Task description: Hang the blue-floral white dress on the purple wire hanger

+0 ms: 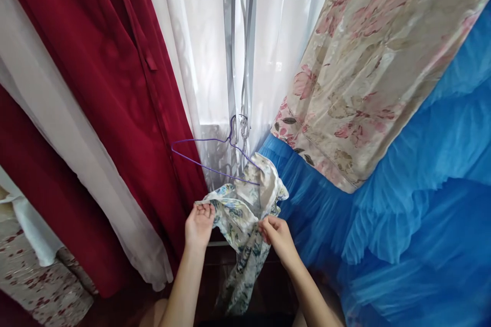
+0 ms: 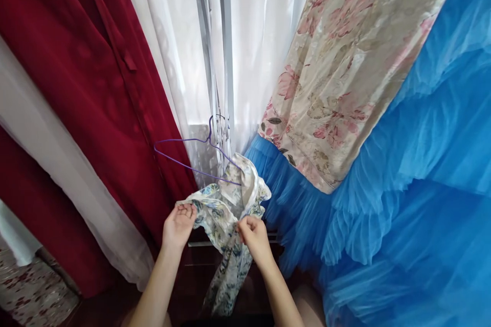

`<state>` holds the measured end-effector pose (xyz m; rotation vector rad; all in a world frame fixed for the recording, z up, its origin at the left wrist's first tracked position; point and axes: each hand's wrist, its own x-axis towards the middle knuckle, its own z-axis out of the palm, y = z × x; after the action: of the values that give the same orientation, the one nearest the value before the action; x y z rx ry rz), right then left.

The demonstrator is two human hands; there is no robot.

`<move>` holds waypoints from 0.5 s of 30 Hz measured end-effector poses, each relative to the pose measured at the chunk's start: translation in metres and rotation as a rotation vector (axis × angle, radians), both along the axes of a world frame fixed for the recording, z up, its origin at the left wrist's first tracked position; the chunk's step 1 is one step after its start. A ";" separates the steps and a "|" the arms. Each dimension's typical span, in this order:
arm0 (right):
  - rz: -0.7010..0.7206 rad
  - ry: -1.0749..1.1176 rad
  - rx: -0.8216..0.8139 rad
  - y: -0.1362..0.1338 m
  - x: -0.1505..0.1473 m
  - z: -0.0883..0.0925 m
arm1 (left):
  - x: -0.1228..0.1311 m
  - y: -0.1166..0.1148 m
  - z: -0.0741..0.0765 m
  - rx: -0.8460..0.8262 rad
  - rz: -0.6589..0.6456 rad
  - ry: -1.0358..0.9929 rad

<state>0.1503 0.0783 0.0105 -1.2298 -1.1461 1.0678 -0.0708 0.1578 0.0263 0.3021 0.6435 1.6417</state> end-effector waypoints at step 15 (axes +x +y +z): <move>0.459 0.233 -0.109 -0.062 0.026 0.036 | 0.085 -0.099 0.049 0.515 -0.542 0.962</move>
<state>0.1765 0.0160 0.0469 -0.9099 -1.2282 1.5913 0.0140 0.0589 0.0756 1.5566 0.7294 1.0380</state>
